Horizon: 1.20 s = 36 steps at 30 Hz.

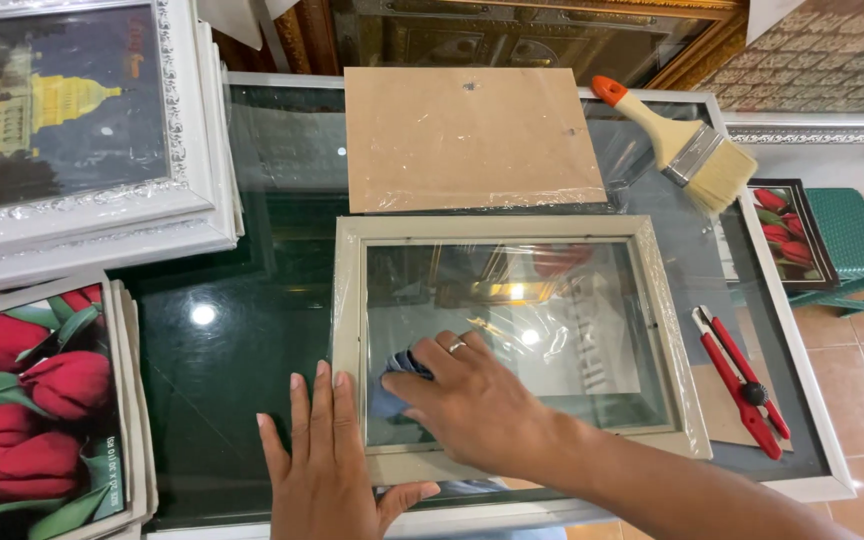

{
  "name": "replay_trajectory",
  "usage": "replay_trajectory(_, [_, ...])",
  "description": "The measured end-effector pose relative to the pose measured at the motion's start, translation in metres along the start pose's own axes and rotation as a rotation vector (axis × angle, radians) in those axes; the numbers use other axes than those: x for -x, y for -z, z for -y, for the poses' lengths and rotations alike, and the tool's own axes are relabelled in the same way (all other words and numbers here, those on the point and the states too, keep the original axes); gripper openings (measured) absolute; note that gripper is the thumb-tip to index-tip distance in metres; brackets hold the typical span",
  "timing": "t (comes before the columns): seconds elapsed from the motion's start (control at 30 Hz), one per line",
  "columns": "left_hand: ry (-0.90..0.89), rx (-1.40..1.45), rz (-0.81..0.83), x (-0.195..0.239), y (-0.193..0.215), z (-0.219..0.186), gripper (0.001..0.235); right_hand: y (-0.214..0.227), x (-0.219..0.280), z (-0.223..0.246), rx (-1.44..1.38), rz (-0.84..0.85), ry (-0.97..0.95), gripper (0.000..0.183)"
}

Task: Cleaning a picture frame glass with a cloth and brush before wrapping it in plastic.

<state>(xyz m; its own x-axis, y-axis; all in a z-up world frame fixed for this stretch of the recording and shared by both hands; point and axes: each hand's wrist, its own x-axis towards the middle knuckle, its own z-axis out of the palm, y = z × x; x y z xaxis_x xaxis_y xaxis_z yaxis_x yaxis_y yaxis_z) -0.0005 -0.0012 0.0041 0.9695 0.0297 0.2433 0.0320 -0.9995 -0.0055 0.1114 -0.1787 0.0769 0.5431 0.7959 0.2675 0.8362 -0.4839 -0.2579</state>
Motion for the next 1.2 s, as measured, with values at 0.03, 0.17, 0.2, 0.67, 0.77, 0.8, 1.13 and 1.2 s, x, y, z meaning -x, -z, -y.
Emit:
replay_trajectory(0.03, [-0.003, -0.001, -0.002, 0.001, -0.001, 0.001, 0.154, -0.002, 0.004, -0.009, 0.002, -0.003, -0.002, 0.037])
replay_trajectory(0.17, [-0.009, 0.021, 0.032, 0.000, -0.002, 0.003, 0.153, 0.014, 0.044, -0.068, 0.262, 0.062, -0.458, 0.034])
replay_trajectory(0.2, [-0.009, 0.039, 0.039, 0.001, -0.001, 0.004, 0.151, 0.023, 0.059, -0.087, 0.335, 0.035, -0.704, 0.030])
replay_trajectory(0.67, [0.005, -0.041, 0.002, 0.002, -0.008, 0.001, 0.158, -0.031, -0.066, -0.023, 0.385, -0.061, -0.508, 0.017])
replay_trajectory(0.77, [0.015, -0.045, 0.002, 0.004, -0.013, 0.001, 0.158, 0.000, -0.036, -0.060, 0.375, 0.167, -0.705, 0.026])
replay_trajectory(0.8, [0.016, -0.048, 0.005, 0.005, -0.015, 0.003, 0.158, 0.012, -0.022, -0.075, 0.416, 0.303, -0.840, 0.031])
replay_trajectory(1.13, [0.102, 0.335, 0.262, -0.020, 0.031, 0.005, 0.145, 0.086, 0.052, -0.069, -0.108, -0.087, -0.994, 0.031])
replay_trajectory(1.2, [-0.103, 0.793, 0.012, -0.034, 0.082, -0.005, 0.096, 0.059, 0.064, -0.047, -1.119, -0.440, -0.941, 0.039])
